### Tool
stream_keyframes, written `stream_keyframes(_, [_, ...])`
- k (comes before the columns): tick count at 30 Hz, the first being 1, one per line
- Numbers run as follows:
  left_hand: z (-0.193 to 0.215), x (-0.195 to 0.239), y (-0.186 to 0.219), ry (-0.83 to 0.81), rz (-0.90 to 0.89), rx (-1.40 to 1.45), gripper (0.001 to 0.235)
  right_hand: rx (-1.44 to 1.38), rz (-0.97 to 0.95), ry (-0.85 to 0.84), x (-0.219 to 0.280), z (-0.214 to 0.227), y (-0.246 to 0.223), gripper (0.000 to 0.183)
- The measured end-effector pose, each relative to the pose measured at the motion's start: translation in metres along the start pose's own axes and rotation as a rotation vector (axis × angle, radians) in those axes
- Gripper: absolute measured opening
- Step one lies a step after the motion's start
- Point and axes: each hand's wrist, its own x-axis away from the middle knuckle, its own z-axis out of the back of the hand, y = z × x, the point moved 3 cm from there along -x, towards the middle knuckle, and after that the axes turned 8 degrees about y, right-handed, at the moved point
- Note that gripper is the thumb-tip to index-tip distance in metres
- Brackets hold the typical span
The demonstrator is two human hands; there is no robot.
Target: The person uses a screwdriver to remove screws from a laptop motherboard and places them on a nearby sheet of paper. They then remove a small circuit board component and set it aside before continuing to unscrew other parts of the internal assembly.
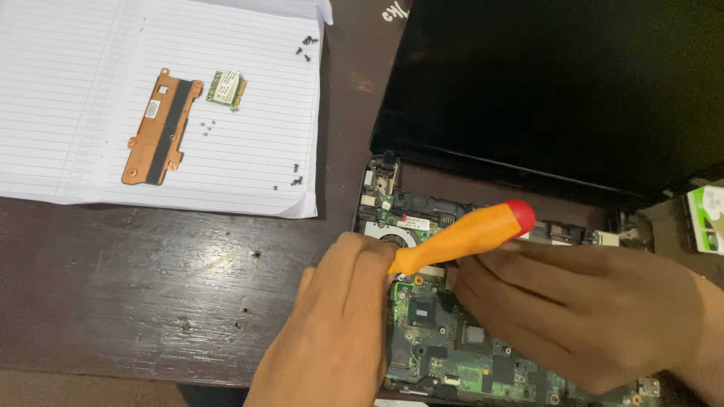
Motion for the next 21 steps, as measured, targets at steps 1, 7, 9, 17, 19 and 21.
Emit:
stream_keyframes(1, [0.000, 0.000, 0.000, -0.037, 0.023, 0.023, 0.045, -0.028, -0.004, -0.007, 0.000, 0.000, 0.000, 0.024])
stream_keyframes(7, [-0.002, -0.001, 0.000, -0.113, 0.067, -0.008, 0.037, -0.036, -0.021, -0.002, -0.003, 0.000, 0.004, 0.022])
stream_keyframes(9, [-0.003, 0.000, 0.000, -0.112, 0.061, -0.014, 0.036, -0.053, -0.023, -0.011, 0.001, -0.003, 0.004, 0.022])
stream_keyframes(17, [-0.002, 0.000, 0.004, 0.015, -0.024, -0.003, 0.032, -0.045, -0.047, -0.014, 0.009, -0.012, 0.003, 0.026])
stream_keyframes(19, [-0.003, 0.000, 0.005, 0.019, -0.011, -0.012, 0.029, -0.049, -0.038, 0.000, 0.010, -0.014, 0.004, 0.024])
stream_keyframes(21, [-0.003, -0.001, 0.005, 0.026, 0.003, -0.020, 0.026, -0.052, -0.026, 0.015, 0.009, -0.014, 0.005, 0.023])
